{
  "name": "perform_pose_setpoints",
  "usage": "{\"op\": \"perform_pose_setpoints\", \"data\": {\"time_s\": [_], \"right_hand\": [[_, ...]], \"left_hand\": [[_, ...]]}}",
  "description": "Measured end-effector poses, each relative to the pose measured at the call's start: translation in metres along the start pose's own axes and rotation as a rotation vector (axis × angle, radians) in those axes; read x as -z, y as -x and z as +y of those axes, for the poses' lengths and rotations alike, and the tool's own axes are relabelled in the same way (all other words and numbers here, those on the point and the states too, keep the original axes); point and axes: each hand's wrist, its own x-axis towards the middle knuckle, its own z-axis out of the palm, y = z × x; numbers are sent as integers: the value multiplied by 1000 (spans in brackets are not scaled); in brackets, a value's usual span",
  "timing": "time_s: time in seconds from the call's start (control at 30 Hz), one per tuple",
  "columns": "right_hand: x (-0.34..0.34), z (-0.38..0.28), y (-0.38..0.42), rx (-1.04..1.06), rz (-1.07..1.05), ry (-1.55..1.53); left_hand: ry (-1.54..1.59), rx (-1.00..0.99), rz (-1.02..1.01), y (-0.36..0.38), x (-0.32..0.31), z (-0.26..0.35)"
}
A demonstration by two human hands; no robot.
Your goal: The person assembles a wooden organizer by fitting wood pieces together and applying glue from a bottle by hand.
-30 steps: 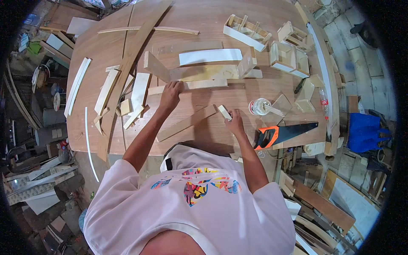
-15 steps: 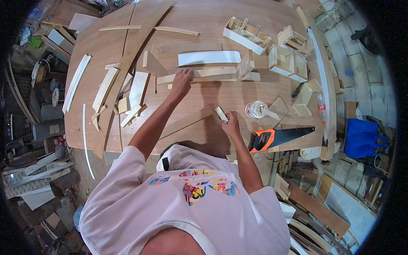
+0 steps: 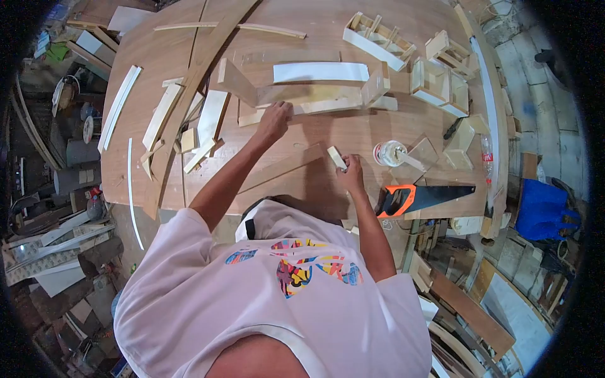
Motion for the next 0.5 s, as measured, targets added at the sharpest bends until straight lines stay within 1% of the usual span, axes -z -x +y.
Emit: {"op": "perform_pose_setpoints", "data": {"time_s": [0.03, 0.07, 0.1, 0.2, 0.27, 0.3, 0.37, 0.43, 0.5], "right_hand": [[3, -8, 0, -15, 4, -28], [8, -17, 1, -95, -51, -39], [6, -17, 1, -95, -53, -42], [5, -12, 1, -30, -25, 45], [2, -6, -1, 15, -1, 56], [0, -7, 0, 48, 15, 70], [-2, -6, 1, 47, 10, 66], [0, -12, 2, -11, -6, 41], [0, -15, 3, -30, -13, 51]], "left_hand": [[9, 36, -48, 14, -1, -9], [17, 70, -94, 27, -1, -18], [15, 72, -95, 41, 1, -27], [-18, 65, -59, 81, 5, -49], [-22, 137, -82, 95, 4, -62], [-28, 139, -78, 101, 4, -65], [-16, 115, 63, 114, -2, -65], [-55, 116, 99, 124, -2, -54], [-57, 104, 287, 129, -6, -43]]}}
